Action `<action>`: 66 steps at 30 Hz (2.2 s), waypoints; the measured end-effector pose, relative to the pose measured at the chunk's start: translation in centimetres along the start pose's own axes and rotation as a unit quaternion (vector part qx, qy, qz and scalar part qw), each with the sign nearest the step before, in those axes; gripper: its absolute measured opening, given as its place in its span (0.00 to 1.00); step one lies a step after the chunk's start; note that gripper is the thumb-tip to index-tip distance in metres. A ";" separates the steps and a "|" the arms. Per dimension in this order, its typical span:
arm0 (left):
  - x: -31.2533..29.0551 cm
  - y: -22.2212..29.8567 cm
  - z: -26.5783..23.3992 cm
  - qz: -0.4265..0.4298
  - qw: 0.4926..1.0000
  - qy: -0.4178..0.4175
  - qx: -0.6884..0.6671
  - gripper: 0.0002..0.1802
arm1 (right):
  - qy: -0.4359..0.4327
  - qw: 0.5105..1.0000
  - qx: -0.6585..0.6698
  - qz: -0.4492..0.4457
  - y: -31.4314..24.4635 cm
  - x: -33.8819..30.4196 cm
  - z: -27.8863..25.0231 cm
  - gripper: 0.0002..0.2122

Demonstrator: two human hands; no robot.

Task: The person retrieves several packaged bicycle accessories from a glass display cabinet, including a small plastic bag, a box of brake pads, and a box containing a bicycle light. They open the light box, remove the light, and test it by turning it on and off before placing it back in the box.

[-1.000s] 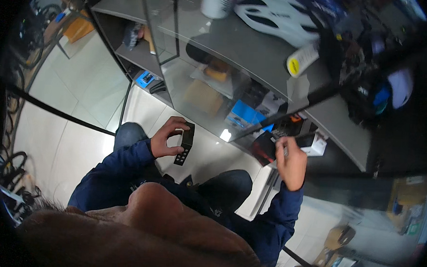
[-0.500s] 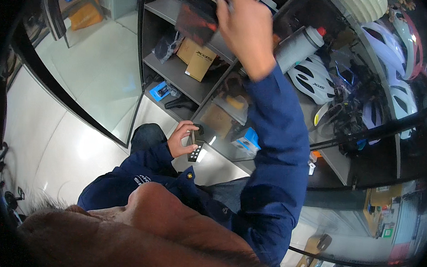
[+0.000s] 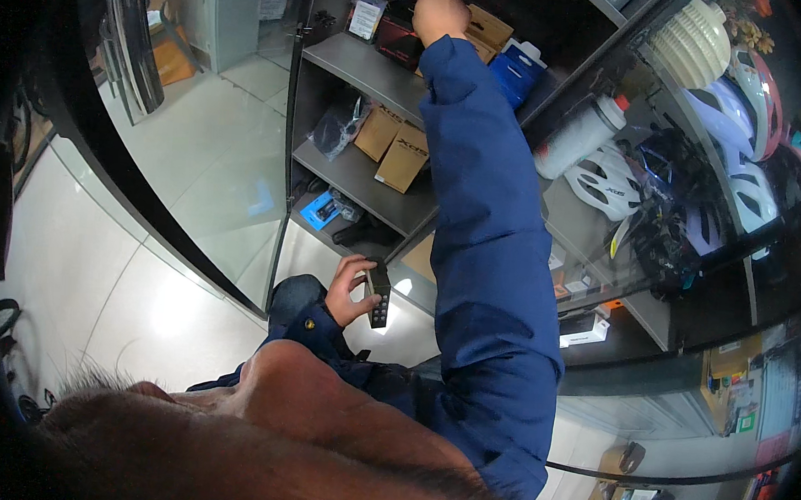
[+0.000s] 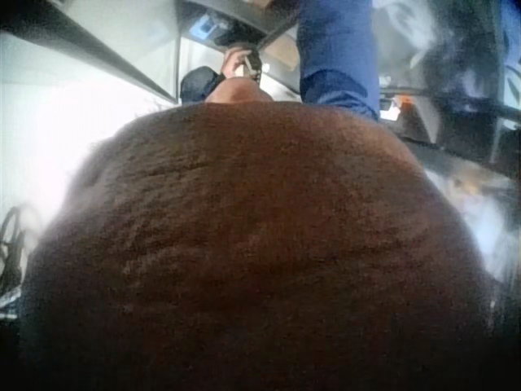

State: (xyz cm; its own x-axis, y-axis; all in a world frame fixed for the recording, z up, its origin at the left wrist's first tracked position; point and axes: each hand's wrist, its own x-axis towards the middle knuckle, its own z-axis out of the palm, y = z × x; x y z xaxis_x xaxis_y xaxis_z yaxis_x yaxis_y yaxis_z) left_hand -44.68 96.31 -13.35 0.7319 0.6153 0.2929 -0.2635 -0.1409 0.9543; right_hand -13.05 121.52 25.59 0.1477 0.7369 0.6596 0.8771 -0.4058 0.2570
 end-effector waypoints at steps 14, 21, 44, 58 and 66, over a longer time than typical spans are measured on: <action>3.5 -2.2 1.5 0.014 0.997 0.049 -0.058 0.38 | 0.153 0.957 0.228 -0.097 0.7 -15.4 -17.3 0.09; 10.0 4.6 -2.2 0.177 0.974 0.133 -0.050 0.40 | -0.158 0.878 0.451 0.016 4.8 -33.3 -19.2 0.10; 37.3 19.6 -8.1 0.349 0.815 0.328 0.326 0.44 | -0.385 0.634 0.465 0.484 -0.9 -75.5 -1.5 0.08; 36.5 19.8 -7.7 0.330 0.819 0.314 0.348 0.55 | -0.503 0.668 0.341 0.429 -1.6 -75.9 -1.7 0.15; 36.4 19.6 -7.8 0.353 0.818 0.321 0.320 0.46 | -0.538 0.663 0.326 0.404 -1.1 -77.2 -0.1 0.18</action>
State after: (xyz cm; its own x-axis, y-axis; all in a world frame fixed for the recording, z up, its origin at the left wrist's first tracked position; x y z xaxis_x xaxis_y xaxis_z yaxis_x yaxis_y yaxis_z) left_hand -28.10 121.97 15.52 0.0031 0.4562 0.8899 0.0563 -0.8886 0.4553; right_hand -25.45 64.98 -25.53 0.6233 0.5224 -0.5819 0.2710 -0.8423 -0.4660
